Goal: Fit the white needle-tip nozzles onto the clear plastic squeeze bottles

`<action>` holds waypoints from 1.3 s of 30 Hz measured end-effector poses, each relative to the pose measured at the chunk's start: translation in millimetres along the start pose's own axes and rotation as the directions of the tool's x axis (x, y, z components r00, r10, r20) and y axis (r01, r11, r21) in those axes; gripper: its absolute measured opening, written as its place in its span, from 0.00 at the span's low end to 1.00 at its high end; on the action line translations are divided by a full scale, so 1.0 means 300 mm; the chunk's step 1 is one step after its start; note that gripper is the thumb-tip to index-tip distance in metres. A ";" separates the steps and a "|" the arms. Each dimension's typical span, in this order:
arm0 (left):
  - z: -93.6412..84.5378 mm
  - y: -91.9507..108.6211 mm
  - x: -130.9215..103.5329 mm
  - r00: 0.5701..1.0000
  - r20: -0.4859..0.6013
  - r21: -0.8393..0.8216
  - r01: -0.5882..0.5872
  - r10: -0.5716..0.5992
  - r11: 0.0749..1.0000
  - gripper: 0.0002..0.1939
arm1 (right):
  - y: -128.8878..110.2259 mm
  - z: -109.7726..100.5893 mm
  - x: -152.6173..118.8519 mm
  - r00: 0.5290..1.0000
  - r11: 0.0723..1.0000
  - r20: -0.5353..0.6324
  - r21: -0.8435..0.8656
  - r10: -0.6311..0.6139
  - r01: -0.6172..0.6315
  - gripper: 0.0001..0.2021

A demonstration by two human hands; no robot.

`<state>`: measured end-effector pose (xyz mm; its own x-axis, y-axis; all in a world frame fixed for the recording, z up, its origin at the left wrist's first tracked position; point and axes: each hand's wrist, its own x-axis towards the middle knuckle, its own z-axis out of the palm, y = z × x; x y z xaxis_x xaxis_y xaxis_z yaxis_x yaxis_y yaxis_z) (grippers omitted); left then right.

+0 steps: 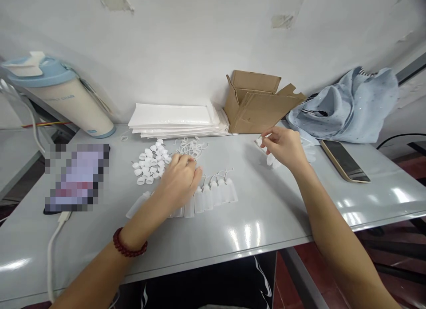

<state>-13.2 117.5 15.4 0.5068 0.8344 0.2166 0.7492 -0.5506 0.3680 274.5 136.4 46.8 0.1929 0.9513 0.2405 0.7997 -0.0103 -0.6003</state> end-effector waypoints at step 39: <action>-0.091 0.057 0.013 0.809 -0.052 -0.796 0.321 -0.586 0.513 0.06 | -0.097 0.123 -0.120 0.884 0.868 0.113 0.280 -0.453 0.409 0.14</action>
<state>-10.1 112.1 47.3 -0.0516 0.9986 0.0067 0.2079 0.0042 0.9781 223.3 113.8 27.6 -0.2563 0.8805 0.3987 0.6138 0.4669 -0.6366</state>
